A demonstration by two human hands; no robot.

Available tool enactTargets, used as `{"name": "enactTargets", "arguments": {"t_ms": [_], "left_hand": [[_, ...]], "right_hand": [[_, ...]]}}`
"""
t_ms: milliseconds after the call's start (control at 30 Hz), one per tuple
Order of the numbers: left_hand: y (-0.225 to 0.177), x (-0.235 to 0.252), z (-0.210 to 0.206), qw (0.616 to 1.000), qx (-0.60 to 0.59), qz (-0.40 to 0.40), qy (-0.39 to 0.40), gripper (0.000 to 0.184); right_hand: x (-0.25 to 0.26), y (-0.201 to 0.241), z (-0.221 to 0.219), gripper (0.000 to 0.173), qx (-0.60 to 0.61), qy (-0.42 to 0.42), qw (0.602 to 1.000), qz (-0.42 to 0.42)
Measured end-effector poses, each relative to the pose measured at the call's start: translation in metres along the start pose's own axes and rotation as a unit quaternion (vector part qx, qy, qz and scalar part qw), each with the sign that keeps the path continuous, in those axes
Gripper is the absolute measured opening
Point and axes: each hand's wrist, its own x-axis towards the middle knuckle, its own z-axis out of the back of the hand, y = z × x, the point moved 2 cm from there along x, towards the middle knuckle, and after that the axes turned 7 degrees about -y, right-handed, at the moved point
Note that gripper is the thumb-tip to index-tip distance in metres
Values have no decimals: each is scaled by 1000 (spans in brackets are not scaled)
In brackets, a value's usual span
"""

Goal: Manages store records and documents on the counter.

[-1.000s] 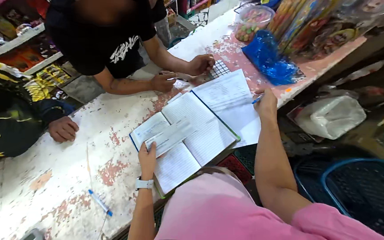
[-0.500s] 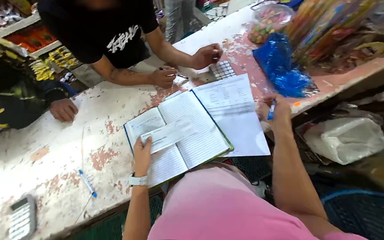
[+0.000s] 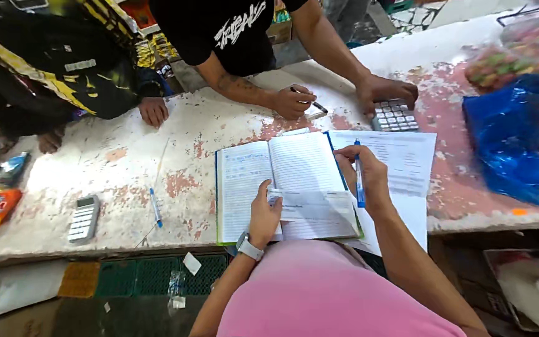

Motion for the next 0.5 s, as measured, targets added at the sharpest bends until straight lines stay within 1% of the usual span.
{"name": "enactTargets", "arguments": {"t_ms": [100,233,300,367,400,433,500], "left_hand": [[4,10,14,999,22,1,-50,53],[16,19,31,996,45,24,-74,58],[18,17,35,989,105,6,-103,60],[14,14,35,976,167,-57,-130,56],[11,11,32,970,186,-97,-120,53],[6,6,26,966,196,-144,-93,49],[-2,-2,9,946,186,-264,-9,42]], "right_hand": [[1,-1,-4,23,53,-20,998,-33],[-7,-9,0,25,76,-2,995,-67],[-12,-15,3,25,79,8,992,-94],[-13,-19,1,25,97,8,987,-127],[-13,-19,-2,25,110,3,984,-141],[-14,-17,-6,25,122,-3,980,-154],[-17,-9,-16,24,146,-8,974,-170]]}}
